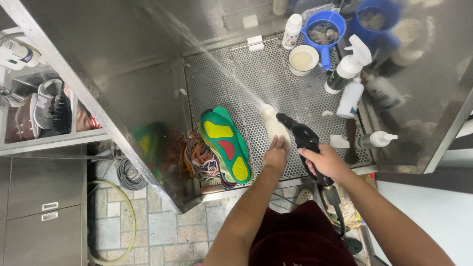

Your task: The person removes shoes and insoles from a washing machine, places them on a metal grate, and uses a high-pressure spray gun to clean the insoles and shoe soles. The person handles the items one at a time, turning them over to spray different sides.

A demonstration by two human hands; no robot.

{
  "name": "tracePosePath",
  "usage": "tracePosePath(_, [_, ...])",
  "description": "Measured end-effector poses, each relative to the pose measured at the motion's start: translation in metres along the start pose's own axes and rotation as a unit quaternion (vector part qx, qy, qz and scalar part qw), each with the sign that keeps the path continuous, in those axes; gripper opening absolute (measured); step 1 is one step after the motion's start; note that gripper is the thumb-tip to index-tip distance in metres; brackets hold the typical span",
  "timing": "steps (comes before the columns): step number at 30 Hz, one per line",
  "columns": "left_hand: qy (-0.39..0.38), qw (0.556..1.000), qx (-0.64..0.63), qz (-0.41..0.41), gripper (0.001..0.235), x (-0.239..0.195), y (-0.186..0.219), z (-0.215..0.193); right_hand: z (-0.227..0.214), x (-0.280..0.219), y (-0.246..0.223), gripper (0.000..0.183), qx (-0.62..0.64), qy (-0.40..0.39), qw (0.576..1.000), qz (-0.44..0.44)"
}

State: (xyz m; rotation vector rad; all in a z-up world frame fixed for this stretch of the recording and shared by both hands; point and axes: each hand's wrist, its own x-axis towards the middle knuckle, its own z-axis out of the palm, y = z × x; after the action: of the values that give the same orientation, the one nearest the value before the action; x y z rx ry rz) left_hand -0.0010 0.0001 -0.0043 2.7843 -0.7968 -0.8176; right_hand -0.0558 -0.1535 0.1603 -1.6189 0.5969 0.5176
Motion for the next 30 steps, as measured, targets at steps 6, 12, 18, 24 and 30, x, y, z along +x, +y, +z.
tracePosePath(6, [-0.003, 0.999, 0.037, 0.011, 0.07, 0.003, -0.001, 0.005, 0.002, 0.006, 0.001, 0.035, 0.014, -0.011, 1.0, 0.004])
tracePosePath(12, [0.002, 1.0, 0.021, 0.015, 0.07, 0.006, -0.003, 0.013, 0.004, 0.011, 0.004, 0.035, -0.005, -0.01, 1.0, 0.022])
tracePosePath(18, [0.004, 0.999, 0.042, 0.019, 0.071, 0.005, -0.002, 0.013, 0.008, 0.015, -0.007, 0.033, 0.02, -0.008, 1.0, -0.018])
tracePosePath(24, [-0.002, 1.0, 0.002, 0.007, 0.07, 0.002, 0.0, 0.005, 0.01, 0.009, -0.012, 0.034, -0.012, -0.014, 1.0, -0.001])
tracePosePath(30, [0.015, 1.0, 0.01, 0.013, 0.074, 0.005, -0.002, 0.014, 0.012, 0.005, -0.01, 0.033, -0.009, -0.028, 1.0, 0.007])
